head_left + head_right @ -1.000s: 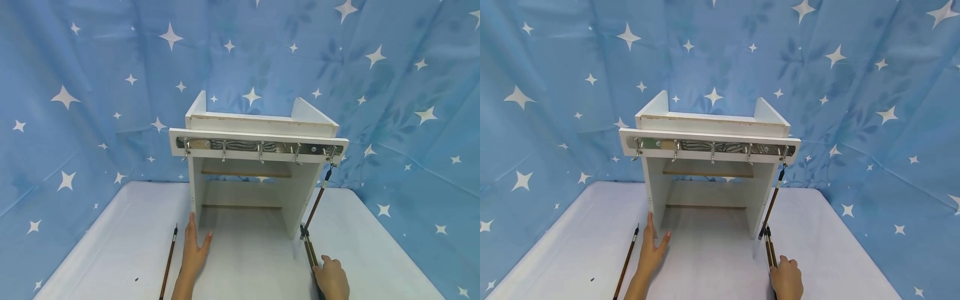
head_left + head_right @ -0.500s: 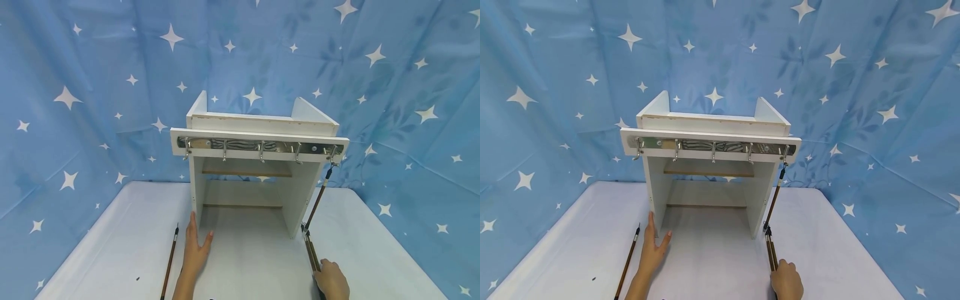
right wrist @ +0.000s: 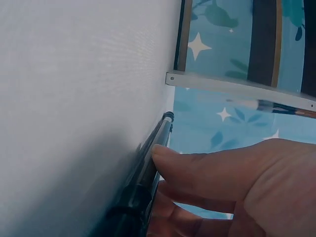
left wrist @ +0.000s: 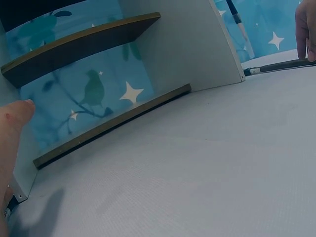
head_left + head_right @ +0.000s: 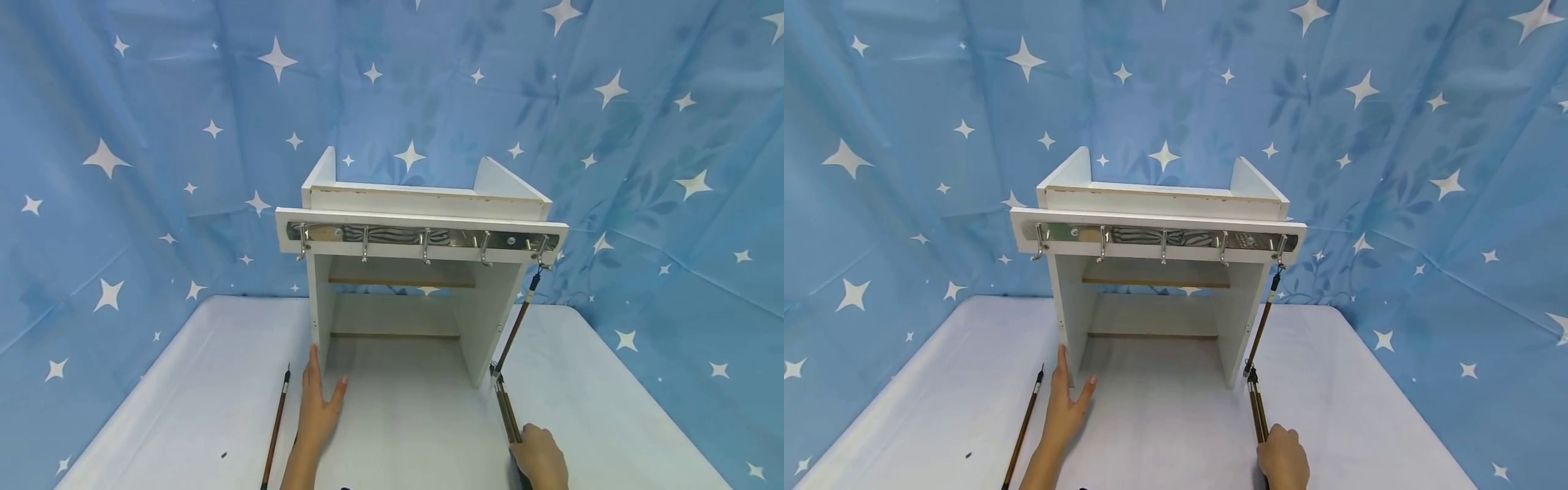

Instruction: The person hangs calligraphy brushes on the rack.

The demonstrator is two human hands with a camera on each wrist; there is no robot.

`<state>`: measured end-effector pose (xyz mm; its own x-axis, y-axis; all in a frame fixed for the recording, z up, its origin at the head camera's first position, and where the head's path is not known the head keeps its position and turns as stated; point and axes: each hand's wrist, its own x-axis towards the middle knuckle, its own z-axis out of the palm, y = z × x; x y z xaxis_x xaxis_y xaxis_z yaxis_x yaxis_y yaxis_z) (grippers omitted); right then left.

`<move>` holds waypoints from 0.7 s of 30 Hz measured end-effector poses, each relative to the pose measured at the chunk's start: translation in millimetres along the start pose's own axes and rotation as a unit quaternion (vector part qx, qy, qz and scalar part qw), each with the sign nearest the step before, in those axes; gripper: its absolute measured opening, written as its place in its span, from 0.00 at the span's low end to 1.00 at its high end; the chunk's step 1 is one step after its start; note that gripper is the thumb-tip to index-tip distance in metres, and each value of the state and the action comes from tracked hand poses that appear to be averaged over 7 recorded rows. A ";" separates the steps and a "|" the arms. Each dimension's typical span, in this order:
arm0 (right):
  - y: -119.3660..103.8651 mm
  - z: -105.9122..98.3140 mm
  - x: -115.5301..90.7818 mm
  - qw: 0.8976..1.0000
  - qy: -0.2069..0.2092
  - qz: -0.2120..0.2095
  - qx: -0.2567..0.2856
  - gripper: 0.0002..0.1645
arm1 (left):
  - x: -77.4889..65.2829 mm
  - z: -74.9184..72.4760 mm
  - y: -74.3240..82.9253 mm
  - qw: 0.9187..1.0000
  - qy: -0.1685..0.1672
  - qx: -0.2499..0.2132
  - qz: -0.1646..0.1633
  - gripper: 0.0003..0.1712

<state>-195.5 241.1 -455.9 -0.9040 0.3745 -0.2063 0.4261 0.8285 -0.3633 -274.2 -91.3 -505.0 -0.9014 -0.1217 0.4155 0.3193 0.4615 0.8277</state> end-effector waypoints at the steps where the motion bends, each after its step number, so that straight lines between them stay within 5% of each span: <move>1: 0.2 0.3 -0.2 1.000 0.000 -0.001 0.003 0.25 | -0.2 0.0 0.1 1.000 0.000 0.001 0.000 0.50; 21: -1.5 4.6 3.1 1.000 0.001 -0.002 0.011 0.24 | 0.0 0.0 -0.3 1.000 0.001 -0.003 0.004 0.50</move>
<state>-198.8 239.1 -460.2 -0.9058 0.3717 -0.2034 0.4230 0.8207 -0.3840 -274.4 -91.4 -505.2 -0.8986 -0.1192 0.4223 0.3277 0.4577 0.8265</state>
